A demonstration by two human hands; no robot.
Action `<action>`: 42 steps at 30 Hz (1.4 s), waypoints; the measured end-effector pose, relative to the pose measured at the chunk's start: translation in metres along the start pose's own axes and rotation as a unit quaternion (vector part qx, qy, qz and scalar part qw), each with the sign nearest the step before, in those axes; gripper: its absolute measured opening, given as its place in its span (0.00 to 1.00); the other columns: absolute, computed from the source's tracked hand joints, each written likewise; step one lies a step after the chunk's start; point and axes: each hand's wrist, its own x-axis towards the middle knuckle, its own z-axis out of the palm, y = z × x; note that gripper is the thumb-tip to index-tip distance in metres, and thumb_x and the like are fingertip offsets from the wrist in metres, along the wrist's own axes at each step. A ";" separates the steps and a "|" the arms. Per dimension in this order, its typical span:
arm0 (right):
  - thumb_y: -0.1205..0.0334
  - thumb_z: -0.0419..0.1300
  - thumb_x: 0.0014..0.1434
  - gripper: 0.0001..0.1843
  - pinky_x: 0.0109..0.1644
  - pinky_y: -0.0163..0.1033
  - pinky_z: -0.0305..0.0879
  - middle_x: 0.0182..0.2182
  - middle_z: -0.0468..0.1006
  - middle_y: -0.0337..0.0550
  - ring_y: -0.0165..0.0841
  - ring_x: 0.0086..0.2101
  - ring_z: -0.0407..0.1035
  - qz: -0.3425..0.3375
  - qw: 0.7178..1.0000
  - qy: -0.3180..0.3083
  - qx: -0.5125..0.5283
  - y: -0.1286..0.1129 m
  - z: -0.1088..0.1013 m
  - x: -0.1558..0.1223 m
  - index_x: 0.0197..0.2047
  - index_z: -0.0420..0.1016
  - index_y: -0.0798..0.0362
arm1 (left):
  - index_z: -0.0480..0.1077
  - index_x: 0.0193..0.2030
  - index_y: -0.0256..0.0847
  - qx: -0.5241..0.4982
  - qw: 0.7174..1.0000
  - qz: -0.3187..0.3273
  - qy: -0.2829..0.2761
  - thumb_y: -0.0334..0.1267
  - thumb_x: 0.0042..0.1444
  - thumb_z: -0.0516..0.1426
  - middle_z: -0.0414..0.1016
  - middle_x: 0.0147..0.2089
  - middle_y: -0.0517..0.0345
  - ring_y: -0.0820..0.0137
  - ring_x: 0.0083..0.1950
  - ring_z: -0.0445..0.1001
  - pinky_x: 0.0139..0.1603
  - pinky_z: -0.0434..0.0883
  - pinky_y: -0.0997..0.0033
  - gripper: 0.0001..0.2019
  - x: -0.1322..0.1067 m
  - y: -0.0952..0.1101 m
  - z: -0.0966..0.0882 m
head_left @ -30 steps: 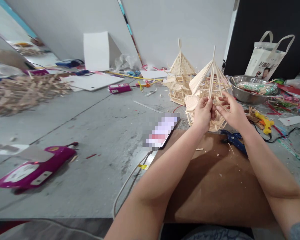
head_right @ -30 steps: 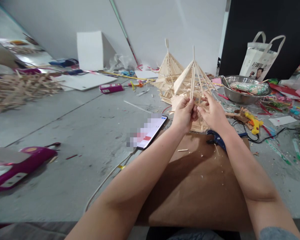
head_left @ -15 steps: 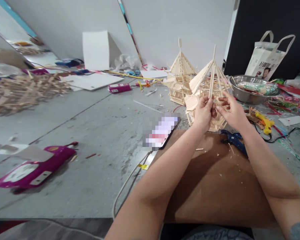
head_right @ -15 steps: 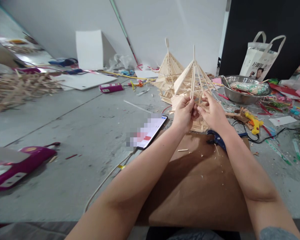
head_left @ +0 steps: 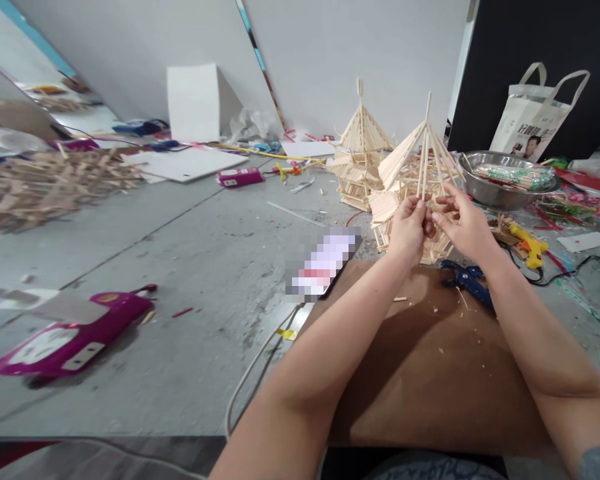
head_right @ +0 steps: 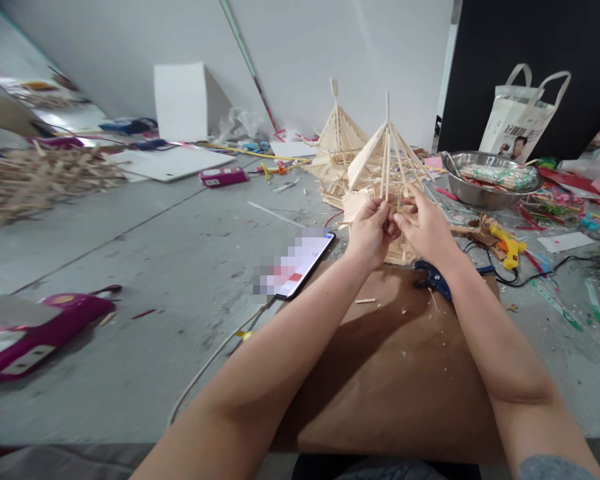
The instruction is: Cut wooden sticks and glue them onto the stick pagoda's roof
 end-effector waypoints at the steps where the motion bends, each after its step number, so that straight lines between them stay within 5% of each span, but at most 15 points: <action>1: 0.62 0.56 0.51 0.31 0.45 0.49 0.66 0.46 0.73 0.48 0.37 0.40 0.68 0.002 1.000 0.001 0.000 0.000 0.000 0.000 0.59 0.56 0.50 | 0.61 0.34 0.40 0.001 1.000 0.003 0.000 0.30 0.59 0.46 0.54 0.18 0.70 0.82 0.15 0.54 0.18 0.53 0.81 0.05 0.000 -0.001 0.000; 42: 0.63 0.55 0.53 0.31 0.46 0.50 0.66 0.43 0.74 0.46 0.37 0.41 0.69 0.005 1.000 -0.004 -0.007 0.000 0.000 -0.001 0.60 0.56 0.48 | 0.59 0.34 0.41 0.007 1.000 -0.002 -0.009 0.32 0.60 0.46 0.54 0.17 0.71 0.83 0.14 0.52 0.16 0.51 0.82 0.04 -0.002 0.001 0.001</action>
